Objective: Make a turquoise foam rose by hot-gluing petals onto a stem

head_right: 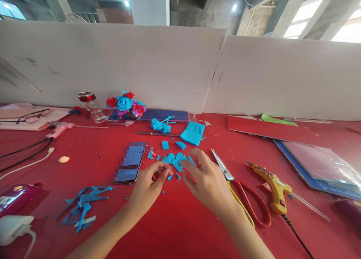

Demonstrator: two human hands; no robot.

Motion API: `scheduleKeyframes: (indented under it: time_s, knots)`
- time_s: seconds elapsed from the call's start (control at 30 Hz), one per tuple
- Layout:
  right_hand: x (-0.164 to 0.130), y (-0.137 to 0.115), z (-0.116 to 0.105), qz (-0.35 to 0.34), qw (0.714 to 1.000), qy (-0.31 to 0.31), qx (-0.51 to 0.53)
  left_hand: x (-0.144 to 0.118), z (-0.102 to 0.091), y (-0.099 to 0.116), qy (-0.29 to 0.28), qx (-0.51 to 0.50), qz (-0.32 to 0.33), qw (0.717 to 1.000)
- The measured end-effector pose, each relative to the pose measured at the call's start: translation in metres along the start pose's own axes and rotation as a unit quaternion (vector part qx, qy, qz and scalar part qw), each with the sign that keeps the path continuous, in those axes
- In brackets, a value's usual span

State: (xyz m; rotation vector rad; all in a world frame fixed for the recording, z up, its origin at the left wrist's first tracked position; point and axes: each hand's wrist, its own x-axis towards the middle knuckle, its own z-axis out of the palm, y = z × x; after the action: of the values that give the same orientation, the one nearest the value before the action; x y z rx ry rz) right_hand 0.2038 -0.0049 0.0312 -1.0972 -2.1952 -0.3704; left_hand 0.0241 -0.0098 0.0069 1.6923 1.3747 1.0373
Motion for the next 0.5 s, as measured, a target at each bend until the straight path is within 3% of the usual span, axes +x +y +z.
scheduleKeyframes:
  time_s: [0.2, 0.33, 0.5]
  knots:
    - [-0.0012, 0.0004, -0.0054, -0.024, 0.998, 0.017, -0.048, -0.001, -0.0001, 0.0002, -0.003, 0.046, 0.019, 0.999]
    - [-0.0037, 0.0011, -0.0048, -0.038, 0.997, 0.05, -0.044, -0.0016, -0.0005, 0.0006, -0.006, 0.04, 0.015, 0.999]
    - [-0.0071, 0.0028, 0.0, -0.038, 0.998, 0.042, -0.04, -0.001, -0.0013, 0.0016, -0.008, 0.018, 0.016, 1.0]
